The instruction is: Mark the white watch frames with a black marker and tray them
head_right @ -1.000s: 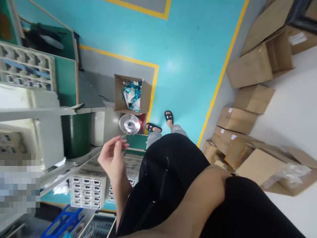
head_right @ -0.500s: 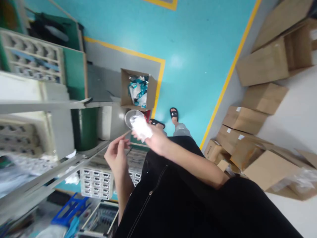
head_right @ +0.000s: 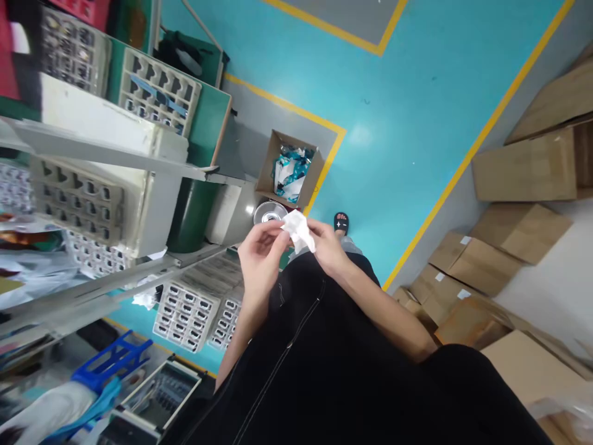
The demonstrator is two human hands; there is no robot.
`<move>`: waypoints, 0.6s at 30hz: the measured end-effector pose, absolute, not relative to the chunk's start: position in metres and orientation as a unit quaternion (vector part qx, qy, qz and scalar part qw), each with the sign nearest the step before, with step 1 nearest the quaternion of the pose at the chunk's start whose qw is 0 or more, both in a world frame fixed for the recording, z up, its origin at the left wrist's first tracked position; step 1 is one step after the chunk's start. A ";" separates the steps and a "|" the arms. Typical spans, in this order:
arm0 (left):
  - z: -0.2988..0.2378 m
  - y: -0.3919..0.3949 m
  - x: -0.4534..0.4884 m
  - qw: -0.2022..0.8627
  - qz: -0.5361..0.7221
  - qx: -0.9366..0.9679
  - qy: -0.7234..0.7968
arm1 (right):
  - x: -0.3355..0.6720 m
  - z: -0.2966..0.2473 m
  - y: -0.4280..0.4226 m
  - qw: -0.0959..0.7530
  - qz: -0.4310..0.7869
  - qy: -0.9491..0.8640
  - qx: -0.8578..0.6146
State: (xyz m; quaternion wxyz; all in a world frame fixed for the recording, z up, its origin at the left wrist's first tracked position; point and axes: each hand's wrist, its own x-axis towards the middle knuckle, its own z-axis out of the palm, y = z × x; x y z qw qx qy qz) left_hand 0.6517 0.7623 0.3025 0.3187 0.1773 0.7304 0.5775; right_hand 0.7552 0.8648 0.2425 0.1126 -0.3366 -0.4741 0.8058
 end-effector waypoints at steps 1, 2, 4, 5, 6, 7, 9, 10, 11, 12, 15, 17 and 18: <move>0.302 0.764 0.651 0.321 0.580 0.173 0.728 | 0.756 0.245 0.867 0.119 0.804 -0.475 -0.339; 0.302 0.765 0.651 0.322 0.583 0.170 0.726 | 0.757 0.247 0.868 0.125 0.800 -0.477 -0.341; 0.303 0.767 0.649 0.316 0.596 0.165 0.720 | 0.759 0.251 0.872 0.132 0.791 -0.490 -0.340; 0.303 0.768 0.648 0.312 0.604 0.163 0.715 | 0.760 0.254 0.875 0.135 0.786 -0.500 -0.338; 0.303 0.769 0.647 0.311 0.610 0.162 0.711 | 0.760 0.256 0.877 0.136 0.779 -0.512 -0.336; 0.303 0.769 0.646 0.316 0.614 0.163 0.705 | 0.761 0.258 0.880 0.137 0.771 -0.525 -0.333; 0.302 0.770 0.643 0.343 0.609 0.165 0.696 | 0.762 0.261 0.886 0.137 0.757 -0.551 -0.325; 0.301 0.770 0.642 0.358 0.602 0.165 0.694 | 0.763 0.262 0.891 0.135 0.751 -0.562 -0.320; 0.300 0.770 0.641 0.371 0.594 0.164 0.694 | 0.764 0.263 0.895 0.132 0.745 -0.575 -0.312; 0.300 0.770 0.640 0.382 0.589 0.163 0.693 | 0.765 0.264 0.900 0.127 0.740 -0.588 -0.302; 0.299 0.770 0.640 0.387 0.598 0.154 0.685 | 0.768 0.269 0.914 0.111 0.745 -0.601 -0.267; 0.301 0.770 0.642 0.366 0.615 0.139 0.684 | 0.771 0.274 0.919 0.097 0.766 -0.584 -0.249; 0.303 0.769 0.643 0.349 0.623 0.129 0.688 | 0.773 0.276 0.921 0.091 0.776 -0.575 -0.244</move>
